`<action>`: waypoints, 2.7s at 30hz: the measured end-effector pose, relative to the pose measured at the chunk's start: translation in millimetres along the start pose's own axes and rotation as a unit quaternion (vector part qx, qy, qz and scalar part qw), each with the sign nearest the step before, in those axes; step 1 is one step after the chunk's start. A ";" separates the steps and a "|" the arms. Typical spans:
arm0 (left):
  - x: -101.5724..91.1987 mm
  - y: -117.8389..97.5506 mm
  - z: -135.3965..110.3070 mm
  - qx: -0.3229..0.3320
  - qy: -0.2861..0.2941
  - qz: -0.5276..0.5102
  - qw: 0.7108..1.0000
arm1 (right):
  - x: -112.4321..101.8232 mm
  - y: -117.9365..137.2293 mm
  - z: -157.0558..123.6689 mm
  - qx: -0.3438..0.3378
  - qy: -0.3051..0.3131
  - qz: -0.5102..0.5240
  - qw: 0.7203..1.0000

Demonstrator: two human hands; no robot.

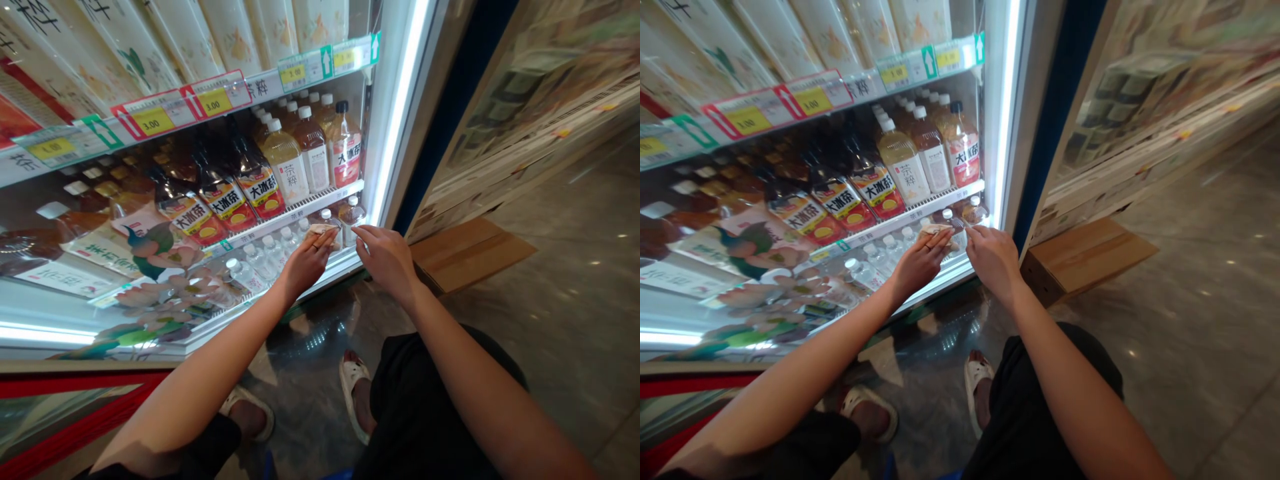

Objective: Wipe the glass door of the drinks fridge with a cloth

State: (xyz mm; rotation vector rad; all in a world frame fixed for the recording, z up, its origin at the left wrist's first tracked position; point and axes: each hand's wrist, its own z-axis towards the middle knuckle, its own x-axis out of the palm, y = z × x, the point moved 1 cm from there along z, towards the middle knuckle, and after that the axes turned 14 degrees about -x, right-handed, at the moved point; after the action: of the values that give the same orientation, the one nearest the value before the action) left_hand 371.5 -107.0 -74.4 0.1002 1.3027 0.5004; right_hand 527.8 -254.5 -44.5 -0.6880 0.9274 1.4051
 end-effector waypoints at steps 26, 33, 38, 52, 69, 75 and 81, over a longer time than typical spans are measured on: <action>-6.5 -2.2 10.3 0.007 0.009 0.009 1.000 | 2.3 2.8 1.5 -0.011 0.003 -0.006 1.000; -4.4 0.4 -1.5 0.002 0.011 0.024 1.000 | 0.3 5.1 2.0 0.000 0.014 0.003 1.000; -2.6 -2.1 6.1 -0.005 0.008 0.010 1.000 | -0.2 7.2 3.2 -0.005 0.023 -0.004 1.000; -0.1 -6.3 5.8 -0.013 -0.004 -0.002 1.000 | 5.0 1.3 0.6 -0.003 -0.001 -0.019 1.000; -9.8 -5.4 23.8 0.007 0.004 0.034 0.999 | 4.1 -5.6 2.1 0.020 0.012 -0.017 1.000; -6.9 -12.3 35.6 0.020 0.015 0.024 0.999 | -4.2 -8.1 5.2 0.062 0.031 -0.012 0.998; -6.9 -8.3 36.2 0.010 -0.012 0.011 1.000 | -6.8 -21.4 -0.9 0.099 0.048 0.003 0.994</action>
State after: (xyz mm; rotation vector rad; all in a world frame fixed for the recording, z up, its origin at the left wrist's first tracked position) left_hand 406.7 -109.8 -61.1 0.1372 1.2837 0.5030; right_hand 549.3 -260.4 -41.7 -0.6072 1.1293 1.2724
